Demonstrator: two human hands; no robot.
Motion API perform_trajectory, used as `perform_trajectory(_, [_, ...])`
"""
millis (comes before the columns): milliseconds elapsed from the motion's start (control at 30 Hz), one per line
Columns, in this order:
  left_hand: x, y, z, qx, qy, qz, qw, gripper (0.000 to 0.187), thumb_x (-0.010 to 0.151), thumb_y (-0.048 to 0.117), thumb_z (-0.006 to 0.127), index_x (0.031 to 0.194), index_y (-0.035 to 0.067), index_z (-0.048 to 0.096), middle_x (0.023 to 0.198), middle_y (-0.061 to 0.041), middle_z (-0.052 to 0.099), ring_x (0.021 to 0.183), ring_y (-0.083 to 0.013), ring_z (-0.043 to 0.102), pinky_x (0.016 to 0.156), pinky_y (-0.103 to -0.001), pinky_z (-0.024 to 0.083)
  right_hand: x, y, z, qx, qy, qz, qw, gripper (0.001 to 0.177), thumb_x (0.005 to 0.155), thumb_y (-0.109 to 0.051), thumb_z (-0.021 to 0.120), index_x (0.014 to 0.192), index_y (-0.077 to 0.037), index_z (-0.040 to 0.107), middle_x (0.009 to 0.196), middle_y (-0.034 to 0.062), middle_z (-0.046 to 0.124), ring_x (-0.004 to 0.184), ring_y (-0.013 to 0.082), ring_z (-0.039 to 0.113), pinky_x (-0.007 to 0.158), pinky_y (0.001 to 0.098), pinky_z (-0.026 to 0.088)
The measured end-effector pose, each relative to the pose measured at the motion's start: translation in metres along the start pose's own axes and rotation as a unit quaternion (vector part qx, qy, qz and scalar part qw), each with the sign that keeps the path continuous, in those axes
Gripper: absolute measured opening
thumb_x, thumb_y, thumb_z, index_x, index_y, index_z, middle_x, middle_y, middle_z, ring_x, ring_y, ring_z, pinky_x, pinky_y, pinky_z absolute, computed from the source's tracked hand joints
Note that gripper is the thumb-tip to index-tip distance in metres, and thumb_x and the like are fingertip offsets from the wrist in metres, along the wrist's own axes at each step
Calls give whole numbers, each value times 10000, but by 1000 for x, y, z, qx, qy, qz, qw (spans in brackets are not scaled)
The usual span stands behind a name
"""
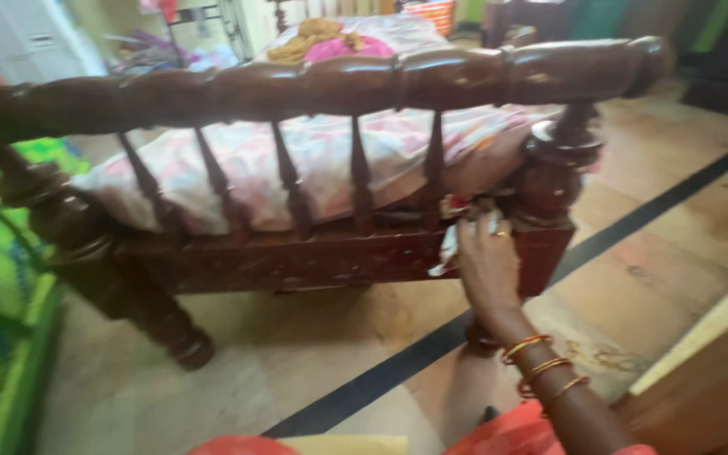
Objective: The person wipes the wooden bed frame with a cloth, moving the cloth across the slats and the carved decorative panels of the headboard.
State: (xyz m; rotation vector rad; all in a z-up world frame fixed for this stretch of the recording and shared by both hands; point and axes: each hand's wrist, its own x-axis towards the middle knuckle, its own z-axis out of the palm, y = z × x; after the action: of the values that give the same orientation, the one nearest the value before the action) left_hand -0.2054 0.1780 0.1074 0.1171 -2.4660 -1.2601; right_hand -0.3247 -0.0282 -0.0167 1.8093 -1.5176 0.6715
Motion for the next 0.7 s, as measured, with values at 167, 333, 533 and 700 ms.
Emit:
perform_trajectory(167, [6, -30, 13, 61, 23, 13, 998, 401, 929, 216, 627, 1279, 30, 691, 1271, -127, 724, 1196, -248, 645, 1018, -376, 507, -2, -1, -4, -16, 37, 8, 999, 334, 824, -94, 652, 1152, -33, 657, 1265, 198, 599, 1027, 375, 590, 820, 408, 554])
perform_trajectory(333, [35, -34, 37, 93, 14, 22, 995, 388, 917, 199, 633, 1262, 32, 690, 1274, -142, 714, 1206, -267, 630, 1021, -388, 502, -4, -1, 0, 6, 26, 28, 999, 348, 852, -89, 638, 1196, -41, 656, 1222, 182, 596, 1058, 376, 588, 847, 412, 554])
perform_trajectory(533, [46, -52, 49, 115, 25, 30, 993, 373, 902, 178, 641, 1242, 34, 689, 1278, -161, 702, 1219, -290, 612, 1024, -402, 495, -4, -4, 1, 8, 62, 22, 998, 312, 803, -97, 639, 1111, -50, 659, 1299, 198, 602, 1048, 374, 581, 850, 404, 552])
perform_trajectory(700, [46, -58, 51, 139, 37, 34, 989, 362, 889, 161, 647, 1226, 36, 689, 1282, -177, 692, 1229, -310, 597, 1027, -414, 489, -5, 1, 1, 10, 45, 13, 999, 318, 830, -89, 637, 1141, -29, 668, 1210, 183, 605, 1046, 377, 584, 856, 420, 545])
